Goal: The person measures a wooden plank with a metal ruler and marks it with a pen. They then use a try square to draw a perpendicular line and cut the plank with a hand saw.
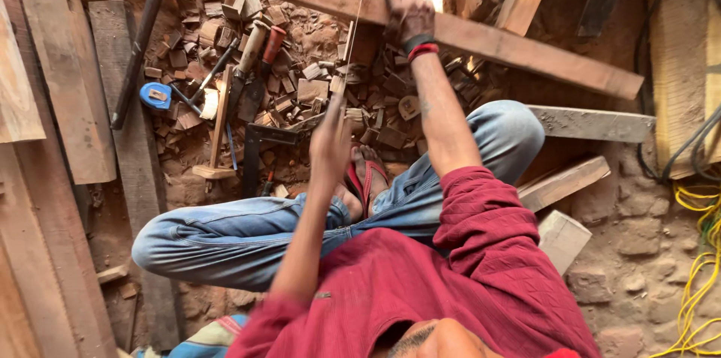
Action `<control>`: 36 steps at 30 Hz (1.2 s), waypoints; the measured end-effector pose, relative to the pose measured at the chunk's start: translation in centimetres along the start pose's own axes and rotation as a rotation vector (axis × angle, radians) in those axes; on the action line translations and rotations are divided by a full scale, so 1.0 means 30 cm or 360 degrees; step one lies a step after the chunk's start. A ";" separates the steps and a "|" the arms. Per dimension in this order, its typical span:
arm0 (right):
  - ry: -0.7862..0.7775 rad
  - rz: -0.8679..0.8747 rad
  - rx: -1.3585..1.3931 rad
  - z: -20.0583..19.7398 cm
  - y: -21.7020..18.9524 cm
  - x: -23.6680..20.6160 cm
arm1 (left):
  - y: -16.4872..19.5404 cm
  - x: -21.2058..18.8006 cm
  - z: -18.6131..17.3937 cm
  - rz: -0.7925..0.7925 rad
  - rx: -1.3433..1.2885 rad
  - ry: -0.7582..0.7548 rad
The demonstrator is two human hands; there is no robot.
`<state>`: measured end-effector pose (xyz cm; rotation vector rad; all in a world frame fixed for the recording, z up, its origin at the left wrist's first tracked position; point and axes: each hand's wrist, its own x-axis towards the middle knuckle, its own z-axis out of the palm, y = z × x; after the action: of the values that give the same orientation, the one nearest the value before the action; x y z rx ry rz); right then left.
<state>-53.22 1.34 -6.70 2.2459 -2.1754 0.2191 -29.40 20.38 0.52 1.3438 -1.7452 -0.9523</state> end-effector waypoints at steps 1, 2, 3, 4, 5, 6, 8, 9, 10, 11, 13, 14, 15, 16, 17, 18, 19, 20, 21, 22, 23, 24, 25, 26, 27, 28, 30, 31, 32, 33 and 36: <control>-0.0029 0.0009 0.0062 0.013 0.010 0.008 | 0.054 -0.144 -0.069 0.0019 0.0066 -0.0027; -0.0048 0.0017 0.0117 0.026 0.021 0.019 | 0.101 -0.240 -0.117 0.0128 0.0009 0.0042; -0.0062 0.0026 0.0170 0.032 0.029 0.027 | 0.142 -0.317 -0.156 -0.0214 0.0067 -0.0061; 0.0007 -0.0012 0.0173 0.035 0.034 0.029 | 0.174 -0.368 -0.182 -0.0558 0.0117 -0.0164; 0.0083 -0.0054 0.0173 0.035 0.038 0.034 | 0.184 -0.374 -0.186 -0.0502 0.0091 -0.0148; 0.0162 -0.0090 0.0179 0.035 0.040 0.036 | 0.182 -0.338 -0.172 -0.0443 0.0071 -0.0137; 0.0089 -0.0046 0.0208 0.023 0.037 0.037 | 0.163 -0.224 -0.116 -0.0126 0.0152 -0.0017; 0.0055 -0.0020 0.0224 0.010 0.033 0.035 | 0.123 -0.114 -0.063 0.0149 0.0254 0.0082; 0.0055 -0.0040 0.0235 -0.006 0.029 0.036 | 0.081 0.005 0.000 -0.0184 0.0260 -0.0023; 0.0058 -0.0054 0.0246 -0.021 0.025 0.036 | 0.038 0.123 0.054 0.0218 0.0168 0.0082; 0.0060 -0.0043 0.0259 -0.043 0.021 0.035 | -0.039 0.368 0.166 -0.0057 0.0238 -0.0024; 0.0064 -0.0019 0.0262 -0.047 0.021 0.035 | -0.061 0.403 0.181 -0.0010 0.0265 -0.0043; 0.0060 -0.0003 0.0266 -0.046 0.023 0.034 | -0.066 0.415 0.183 0.0027 0.0290 -0.0057; 0.0047 -0.0020 0.0267 -0.040 0.026 0.032 | -0.056 0.405 0.169 0.0063 0.0316 -0.0057; 0.0049 -0.0029 0.0273 -0.032 0.030 0.037 | -0.027 0.318 0.131 0.0090 0.0204 -0.0015; 0.0050 -0.0020 0.0284 -0.020 0.036 0.039 | 0.022 0.170 0.069 0.0120 0.0096 0.0007; -0.0173 0.0111 0.0297 -0.005 0.042 0.038 | 0.081 0.028 0.006 -0.0011 0.0188 0.0000; -0.0393 0.0234 0.0303 0.009 0.046 0.045 | 0.130 -0.089 -0.045 -0.0396 0.0213 -0.0192; -0.0603 0.0367 0.0307 0.021 0.052 0.048 | 0.190 -0.234 -0.119 -0.0094 0.0031 -0.0033; -0.0502 0.0251 0.0143 0.022 0.054 0.059 | 0.228 -0.328 -0.166 -0.0204 0.0133 -0.0057; -0.0425 0.0128 -0.0022 0.020 0.052 0.055 | 0.248 -0.402 -0.199 -0.0332 0.0143 -0.0066; -0.0330 0.0003 -0.0190 0.020 0.052 0.056 | 0.251 -0.437 -0.216 -0.0444 0.0151 -0.0066; -0.0331 0.0034 -0.0078 0.017 0.053 0.063 | 0.229 -0.406 -0.211 -0.0353 0.0137 -0.0077; -0.0354 0.0058 0.0038 0.010 0.051 0.059 | 0.206 -0.346 -0.190 -0.0285 0.0124 -0.0095; -0.0386 0.0072 0.0152 -0.006 0.044 0.053 | 0.181 -0.278 -0.164 -0.0229 0.0106 -0.0106; -0.0319 0.0066 0.0206 -0.028 0.039 0.050 | 0.133 -0.145 -0.109 0.0022 0.0131 -0.0045; -0.0181 0.0054 0.0312 -0.070 0.024 0.040 | 0.060 0.125 0.016 -0.0153 0.0324 -0.0051; -0.0165 0.0064 0.0317 -0.087 0.019 0.041 | 0.031 0.276 0.081 0.0109 0.0094 -0.0011; -0.0156 0.0077 0.0324 -0.098 0.015 0.042 | 0.012 0.393 0.128 -0.0006 0.0188 -0.0081; -0.0165 0.0082 0.0328 -0.101 0.015 0.038 | 0.004 0.437 0.155 -0.0140 0.0276 -0.0151; 0.0122 -0.0042 0.0265 -0.071 0.025 0.045 | 0.034 0.313 0.107 -0.0321 0.0398 -0.0208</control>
<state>-54.13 0.18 -4.50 2.3045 -2.1622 0.4956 -34.48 11.79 0.91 1.6765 -1.9030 -0.9734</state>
